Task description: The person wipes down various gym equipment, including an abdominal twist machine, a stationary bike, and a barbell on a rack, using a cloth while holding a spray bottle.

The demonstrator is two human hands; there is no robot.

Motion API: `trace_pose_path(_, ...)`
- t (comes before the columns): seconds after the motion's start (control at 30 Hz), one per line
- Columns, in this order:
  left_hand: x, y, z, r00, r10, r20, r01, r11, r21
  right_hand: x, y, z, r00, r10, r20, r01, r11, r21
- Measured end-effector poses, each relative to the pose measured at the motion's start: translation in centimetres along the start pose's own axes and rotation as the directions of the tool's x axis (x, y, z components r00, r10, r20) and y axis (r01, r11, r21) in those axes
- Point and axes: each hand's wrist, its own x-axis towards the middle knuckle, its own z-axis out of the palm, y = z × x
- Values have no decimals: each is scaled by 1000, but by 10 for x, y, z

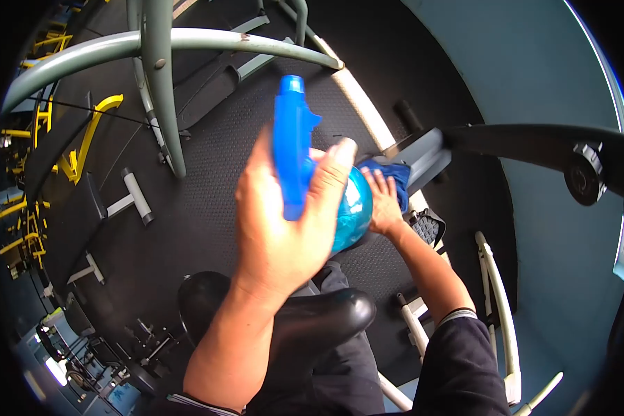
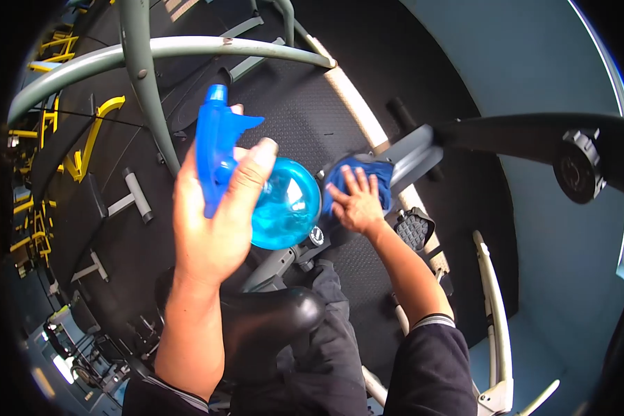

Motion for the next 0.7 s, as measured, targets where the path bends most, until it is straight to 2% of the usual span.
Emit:
trace_pose_path(0.03, 1, 1, 1, 1000, 25, 18, -26, 999, 42, 19, -2, 24, 972, -233, -22, 208, 818, 536)
trace_pose_path(0.07, 1, 1, 1, 998, 45, 35, -47, 995, 86, 37, -11, 34, 900, -409, -148, 300, 338, 892)
trace_pose_path(0.1, 1, 0, 1, 998, 30, 54, -37, 990, 134, 43, -10, 38, 892, -431, -136, 299, 339, 892)
trace_pose_path(0.17, -1, -4, 3, 997, 26, 76, -41, 979, 198, 49, -9, 35, 930, -367, 9, 218, 573, 790)
trace_pose_path(0.2, -1, -7, 5, 993, 101, 55, -111, 966, 233, 53, -9, 28, 945, -321, 68, 178, 677, 714)
trace_pose_path(0.3, 3, -10, 6, 997, 83, 2, -82, 981, 177, 50, -10, 5, 973, -109, 204, 15, 909, 416)
trace_pose_path(0.33, 7, -15, 4, 991, 135, 13, -135, 974, 183, 49, -11, -5, 973, -31, 230, -39, 955, 295)
trace_pose_path(0.37, 9, -17, 4, 982, 188, 27, -190, 964, 188, 47, -10, -12, 969, 52, 243, -95, 981, 169)
trace_pose_path(0.4, 10, -16, 4, 982, 188, 31, -191, 965, 178, 40, -6, -19, 950, 276, 147, -298, 941, 161)
trace_pose_path(0.47, 11, -14, 5, 986, 136, 96, -157, 954, 257, 37, 14, 7, 792, 609, 25, -599, 771, 215)
trace_pose_path(0.5, 12, -18, 6, 975, 211, 75, -223, 946, 235, 33, 20, 22, 747, 662, 53, -660, 731, 172)
trace_pose_path(0.53, 12, -18, 6, 974, 212, 80, -225, 947, 228, 31, 19, 31, 751, 658, 56, -657, 737, 158)
trace_pose_path(0.6, 11, -17, 7, 982, 156, 103, -175, 960, 219, 14, 5, 29, 829, 549, 102, -559, 814, 159)
trace_pose_path(0.63, 13, -22, 9, 970, 214, 113, -237, 938, 255, 1, -5, 23, 873, 469, 136, -487, 853, 186)
trace_pose_path(0.67, 13, -22, 11, 972, 176, 158, -216, 931, 293, -9, -15, 10, 891, 408, 198, -443, 876, 192)
trace_pose_path(0.7, 10, -20, 11, 963, 109, 245, -193, 915, 353, -14, -17, 4, 923, 270, 274, -290, 957, 31)
